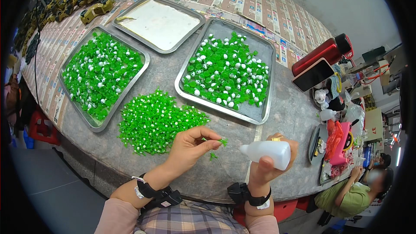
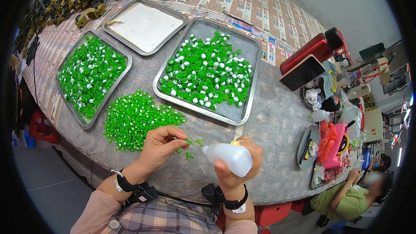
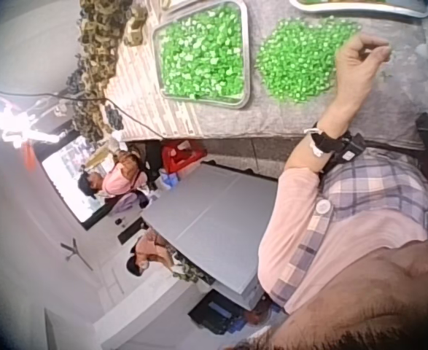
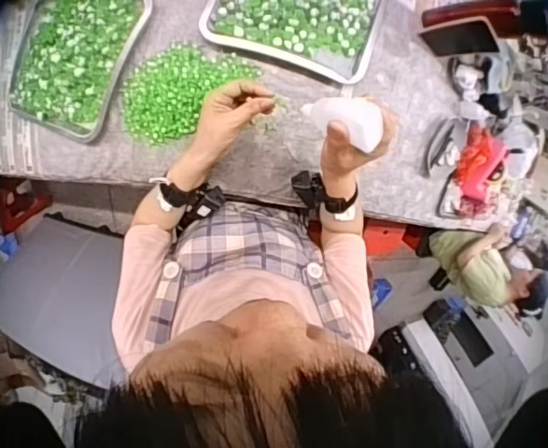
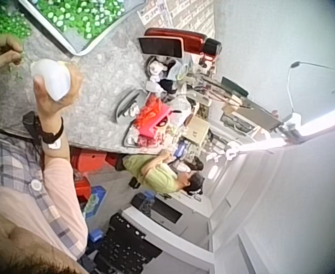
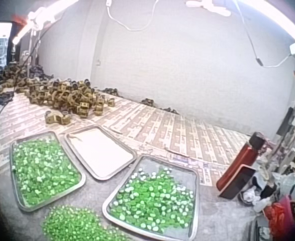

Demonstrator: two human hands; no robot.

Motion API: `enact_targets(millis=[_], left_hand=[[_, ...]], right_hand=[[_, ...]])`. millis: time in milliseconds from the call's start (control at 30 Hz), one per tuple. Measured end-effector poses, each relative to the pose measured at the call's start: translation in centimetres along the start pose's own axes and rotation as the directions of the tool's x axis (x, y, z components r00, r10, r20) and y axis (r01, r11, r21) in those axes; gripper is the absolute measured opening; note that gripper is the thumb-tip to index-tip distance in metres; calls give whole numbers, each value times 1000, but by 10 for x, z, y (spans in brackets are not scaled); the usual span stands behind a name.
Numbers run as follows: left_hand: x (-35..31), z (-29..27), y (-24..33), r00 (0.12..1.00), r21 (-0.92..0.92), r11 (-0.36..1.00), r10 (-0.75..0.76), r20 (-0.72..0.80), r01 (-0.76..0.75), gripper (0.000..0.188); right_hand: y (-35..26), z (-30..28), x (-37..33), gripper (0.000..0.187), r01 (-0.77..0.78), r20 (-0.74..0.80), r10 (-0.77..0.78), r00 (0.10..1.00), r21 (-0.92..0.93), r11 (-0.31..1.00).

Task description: The person sits at a table and repeatedly assembles small green and white candy pieces. They pick up a green piece, apply a small amount of liquid from a squeeze bottle, and attach a white piece to it. The finished items are placed into a metal tray on the table.

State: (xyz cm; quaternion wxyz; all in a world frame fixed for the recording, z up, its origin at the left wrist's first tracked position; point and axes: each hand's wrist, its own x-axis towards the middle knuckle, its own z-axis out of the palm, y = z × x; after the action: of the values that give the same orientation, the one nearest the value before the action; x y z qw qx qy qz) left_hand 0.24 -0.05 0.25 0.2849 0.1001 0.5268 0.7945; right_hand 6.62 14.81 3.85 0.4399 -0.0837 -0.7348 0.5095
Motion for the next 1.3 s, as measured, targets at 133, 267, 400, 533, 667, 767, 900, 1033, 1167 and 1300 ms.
enact_targets(millis=[133,267,400,533,667,767,900,1033,1167,1300], left_hand=[[0,0,0,1000,-5,1000,10,11,-10,9],[1,-1,-2,1000,-19,1000,7,-8,-7,9],[0,-3,-3,999,-82,996,-29,-32,26,10],[2,0,-2,997,-123,992,-34,-66,26,7],[3,1,-1,997,-138,990,-48,-65,39,8],[3,1,-1,997,-144,989,-49,-62,39,8],[2,1,-3,996,-141,989,-54,-64,44,7],[3,1,-1,997,-142,989,-44,-62,35,7],[5,2,-1,997,-139,989,-53,-57,45,7],[3,-2,-2,998,-167,983,-71,-2,69,7]], right_hand=[[3,-2,-1,57,16,-55,-18,998,-45,999],[5,-21,19,45,30,-209,-71,975,-195,980],[20,-52,51,32,-230,-81,225,971,-58,971],[73,-91,53,29,-378,9,384,923,-158,912],[104,-114,42,38,-463,49,470,881,-112,879],[87,-108,46,36,-113,-91,73,993,-609,785],[29,-64,61,28,133,40,-146,988,-689,712],[35,0,65,19,99,527,173,832,-448,888],[73,32,56,15,306,631,189,752,-589,748],[61,30,64,15,68,606,295,738,-502,862]])
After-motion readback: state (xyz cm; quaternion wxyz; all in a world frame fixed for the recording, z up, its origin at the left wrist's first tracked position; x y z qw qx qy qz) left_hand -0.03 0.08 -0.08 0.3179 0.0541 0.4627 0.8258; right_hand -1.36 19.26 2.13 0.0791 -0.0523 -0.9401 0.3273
